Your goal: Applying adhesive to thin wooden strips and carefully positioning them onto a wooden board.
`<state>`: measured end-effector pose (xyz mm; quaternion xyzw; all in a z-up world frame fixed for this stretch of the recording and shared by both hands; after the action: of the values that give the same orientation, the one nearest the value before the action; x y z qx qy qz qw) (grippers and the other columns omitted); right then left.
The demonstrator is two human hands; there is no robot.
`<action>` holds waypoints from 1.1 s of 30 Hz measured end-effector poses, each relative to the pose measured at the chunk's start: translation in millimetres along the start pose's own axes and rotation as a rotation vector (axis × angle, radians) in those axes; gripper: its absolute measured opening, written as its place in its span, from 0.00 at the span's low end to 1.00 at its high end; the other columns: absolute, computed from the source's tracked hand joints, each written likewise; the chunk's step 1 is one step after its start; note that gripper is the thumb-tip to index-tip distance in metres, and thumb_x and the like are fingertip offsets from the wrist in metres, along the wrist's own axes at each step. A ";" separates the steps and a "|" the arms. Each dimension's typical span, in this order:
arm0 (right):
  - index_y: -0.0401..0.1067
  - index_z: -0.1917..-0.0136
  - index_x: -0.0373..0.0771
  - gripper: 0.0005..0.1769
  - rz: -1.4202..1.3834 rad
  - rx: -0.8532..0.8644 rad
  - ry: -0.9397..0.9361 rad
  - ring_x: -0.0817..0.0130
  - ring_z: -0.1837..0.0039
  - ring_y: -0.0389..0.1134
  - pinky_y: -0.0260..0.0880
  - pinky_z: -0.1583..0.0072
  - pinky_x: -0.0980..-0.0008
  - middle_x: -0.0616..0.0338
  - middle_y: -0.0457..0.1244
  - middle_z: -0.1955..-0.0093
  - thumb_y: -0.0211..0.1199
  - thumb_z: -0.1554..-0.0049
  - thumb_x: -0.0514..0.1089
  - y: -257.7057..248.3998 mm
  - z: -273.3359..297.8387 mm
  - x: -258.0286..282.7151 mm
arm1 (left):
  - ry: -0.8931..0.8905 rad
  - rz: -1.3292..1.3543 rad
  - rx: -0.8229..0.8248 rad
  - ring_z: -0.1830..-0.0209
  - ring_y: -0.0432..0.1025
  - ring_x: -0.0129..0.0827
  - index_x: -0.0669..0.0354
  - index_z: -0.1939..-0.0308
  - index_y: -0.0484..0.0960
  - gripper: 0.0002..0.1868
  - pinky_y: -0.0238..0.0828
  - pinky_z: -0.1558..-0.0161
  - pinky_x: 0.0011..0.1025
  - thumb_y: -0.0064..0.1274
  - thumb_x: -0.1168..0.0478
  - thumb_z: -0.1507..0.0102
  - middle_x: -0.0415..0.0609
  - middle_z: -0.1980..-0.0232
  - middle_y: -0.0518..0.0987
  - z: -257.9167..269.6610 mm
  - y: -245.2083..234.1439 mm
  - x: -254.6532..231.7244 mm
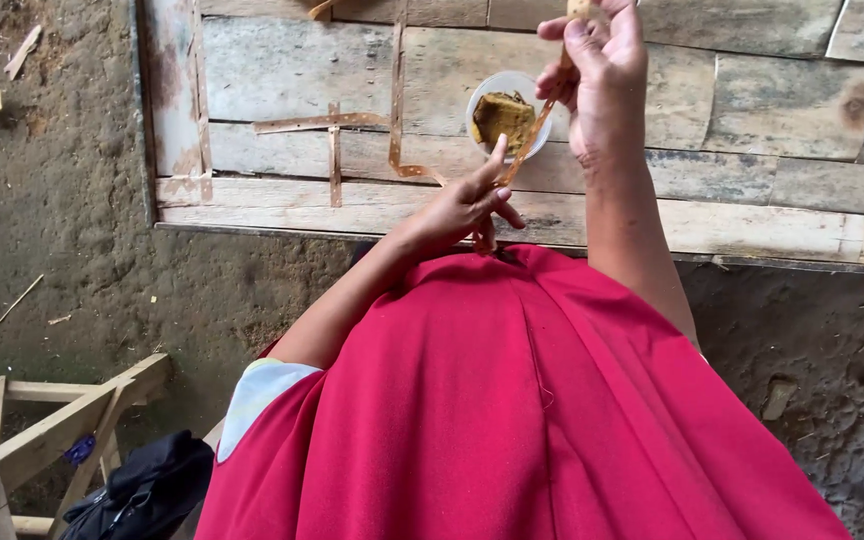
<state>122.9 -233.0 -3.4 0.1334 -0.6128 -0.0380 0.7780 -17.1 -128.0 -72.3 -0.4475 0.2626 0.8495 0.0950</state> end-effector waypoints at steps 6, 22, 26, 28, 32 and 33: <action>0.58 0.27 0.44 0.18 0.166 0.035 -0.311 0.72 0.65 0.62 0.62 0.63 0.78 0.51 0.66 0.41 0.47 0.27 0.29 39.2 8.2 32.5 | 0.140 -0.440 0.030 0.27 0.67 0.43 0.46 0.21 0.46 0.45 0.69 0.34 0.35 0.52 0.42 0.36 0.49 0.20 0.59 -0.2 -49.8 10.2; 0.69 0.36 0.26 0.16 0.671 -0.184 -0.337 0.71 0.66 0.71 0.75 0.64 0.79 0.50 0.64 0.44 0.52 0.38 0.29 190.6 -145.1 -127.0 | 0.015 -0.715 -0.841 0.20 0.42 0.63 0.46 0.23 0.59 0.37 0.49 0.26 0.53 0.54 0.46 0.34 0.61 0.18 0.41 -75.2 -437.3 -13.7; 0.68 0.34 0.28 0.22 0.815 -0.273 -0.264 0.61 0.47 0.71 0.73 0.51 0.72 0.47 0.62 0.35 0.56 0.42 0.31 185.7 -173.3 -180.7 | -0.026 -0.920 -0.889 0.19 0.27 0.69 0.43 0.18 0.44 0.45 0.37 0.26 0.67 0.56 0.45 0.31 0.61 0.17 0.27 -104.2 -476.8 -9.7; 0.69 0.34 0.27 0.24 0.963 -0.313 -0.333 0.53 0.37 0.67 0.71 0.39 0.65 0.44 0.62 0.34 0.59 0.45 0.32 187.7 -185.4 -190.2 | 0.013 -0.993 -0.918 0.19 0.27 0.72 0.45 0.18 0.41 0.47 0.38 0.27 0.70 0.56 0.44 0.30 0.63 0.18 0.26 -115.2 -488.8 -17.3; 0.64 0.32 0.24 0.26 1.076 -0.408 -0.402 0.51 0.39 0.69 0.73 0.40 0.66 0.40 0.59 0.31 0.58 0.44 0.29 188.4 -199.6 -198.5 | 0.065 -1.035 -0.997 0.20 0.39 0.66 0.44 0.18 0.42 0.51 0.48 0.28 0.63 0.59 0.40 0.34 0.62 0.17 0.34 -133.4 -500.5 -31.7; 0.62 0.31 0.24 0.26 1.072 -0.424 -0.419 0.55 0.43 0.71 0.77 0.44 0.69 0.41 0.58 0.32 0.58 0.44 0.28 189.3 -200.3 -199.5 | 0.066 -1.060 -1.039 0.22 0.49 0.65 0.43 0.18 0.44 0.53 0.54 0.30 0.57 0.61 0.38 0.37 0.62 0.17 0.39 -135.8 -502.4 -33.3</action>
<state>247.1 25.6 -186.2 -0.3615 -0.7137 0.2120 0.5612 297.9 226.3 -289.4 -0.5270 -0.4216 0.6905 0.2602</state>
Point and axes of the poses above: each hand's wrist, its own z-axis away from the middle knuckle, its own y-axis out of the palm, x = y × z, the point moved 9 cm from there along -z, towards the middle knuckle
